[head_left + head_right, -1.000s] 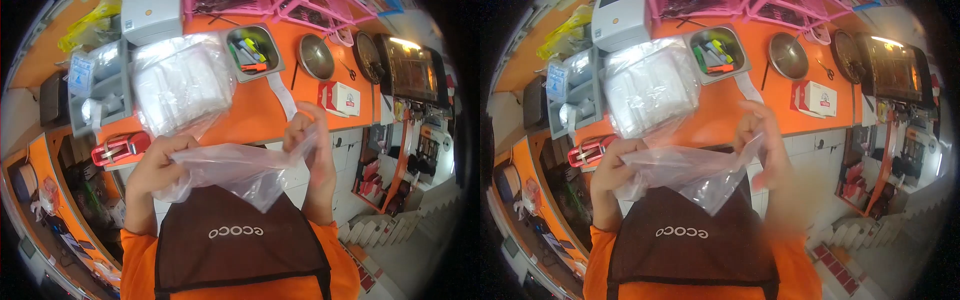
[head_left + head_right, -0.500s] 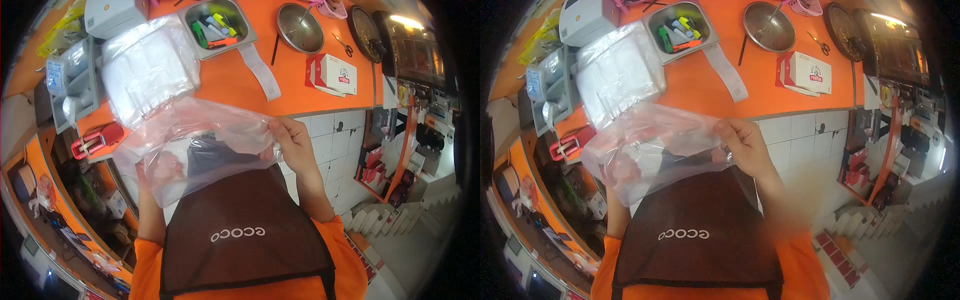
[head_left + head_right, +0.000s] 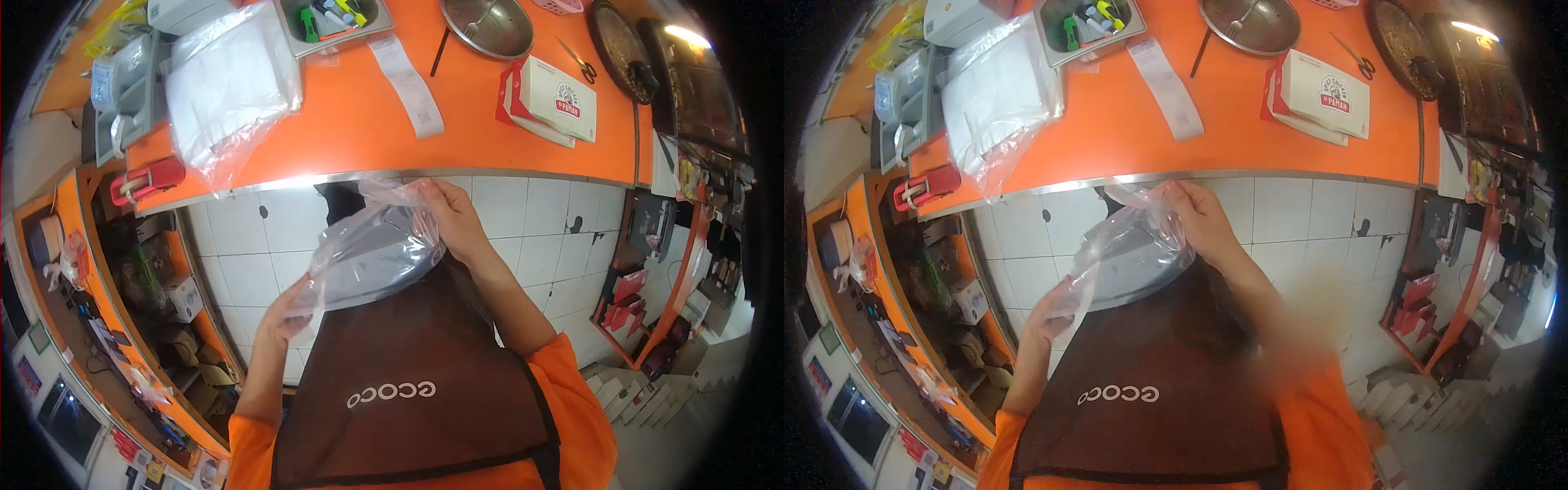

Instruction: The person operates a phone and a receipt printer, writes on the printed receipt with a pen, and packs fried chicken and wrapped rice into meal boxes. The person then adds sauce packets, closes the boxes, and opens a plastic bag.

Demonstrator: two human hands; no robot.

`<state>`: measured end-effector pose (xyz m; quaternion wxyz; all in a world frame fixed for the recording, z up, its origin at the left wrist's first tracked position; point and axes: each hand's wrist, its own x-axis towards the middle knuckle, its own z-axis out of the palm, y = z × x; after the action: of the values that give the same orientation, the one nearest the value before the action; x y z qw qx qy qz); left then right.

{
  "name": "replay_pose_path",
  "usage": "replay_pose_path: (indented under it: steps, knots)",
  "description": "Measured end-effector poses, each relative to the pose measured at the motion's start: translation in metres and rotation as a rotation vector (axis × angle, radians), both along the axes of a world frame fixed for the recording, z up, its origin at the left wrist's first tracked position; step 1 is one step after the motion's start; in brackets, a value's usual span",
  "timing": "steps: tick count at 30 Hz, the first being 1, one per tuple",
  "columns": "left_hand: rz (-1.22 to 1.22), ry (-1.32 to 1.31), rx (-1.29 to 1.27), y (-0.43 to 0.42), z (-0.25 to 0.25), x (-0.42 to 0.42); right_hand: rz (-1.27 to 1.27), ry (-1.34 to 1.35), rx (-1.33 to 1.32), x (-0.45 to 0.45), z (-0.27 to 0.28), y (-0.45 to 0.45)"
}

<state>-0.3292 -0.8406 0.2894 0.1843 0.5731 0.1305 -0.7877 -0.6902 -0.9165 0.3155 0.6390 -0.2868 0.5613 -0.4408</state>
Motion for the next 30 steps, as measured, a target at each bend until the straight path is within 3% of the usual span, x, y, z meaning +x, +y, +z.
replay_pose_path:
  steps: [1, 4, 8, 10, 13, 15, 17, 19, 22, 24, 28, 30]
  knots:
    - [-0.018, 0.026, 0.100, 0.004, 0.010, -0.009, 0.011, -0.035, 0.021, -0.004, 0.005, 0.002]
    - [0.228, 0.489, 0.259, 0.013, 0.020, -0.020, 0.049, -0.058, -0.006, -0.010, 0.018, 0.006]
    - [0.015, 0.275, 0.110, 0.024, 0.015, -0.020, 0.098, -0.248, -0.056, -0.018, 0.029, 0.016]
    - [-0.027, 0.180, 0.093, 0.026, 0.008, -0.018, 0.097, -0.177, -0.132, -0.019, 0.026, 0.021]
    - [-0.077, 0.430, -0.001, 0.035, 0.000, -0.002, 0.099, -0.169, -0.196, -0.022, 0.029, 0.023]
    - [-0.345, 0.060, -0.129, 0.018, 0.038, -0.026, 0.129, -0.191, -0.244, -0.025, 0.037, 0.022]
    - [-0.295, -0.121, -0.254, 0.005, 0.061, -0.041, 0.189, -0.210, -0.317, -0.027, 0.048, 0.019]
    - [0.063, -0.111, -0.377, 0.003, 0.069, -0.041, 0.161, -0.215, -0.343, -0.026, 0.056, 0.017]
    - [-0.168, 0.097, -0.641, 0.002, 0.065, -0.019, 0.143, -0.242, -0.367, -0.024, 0.054, 0.012]
    - [-0.283, 0.217, -0.617, 0.012, 0.022, 0.008, 0.142, -0.267, -0.345, -0.027, 0.047, 0.006]
    - [-0.114, 0.035, -0.584, 0.021, 0.017, -0.017, 0.116, -0.303, -0.189, -0.030, 0.019, 0.003]
    - [0.002, 0.089, -0.570, 0.020, 0.021, -0.031, 0.083, -0.332, -0.095, -0.026, 0.018, 0.002]
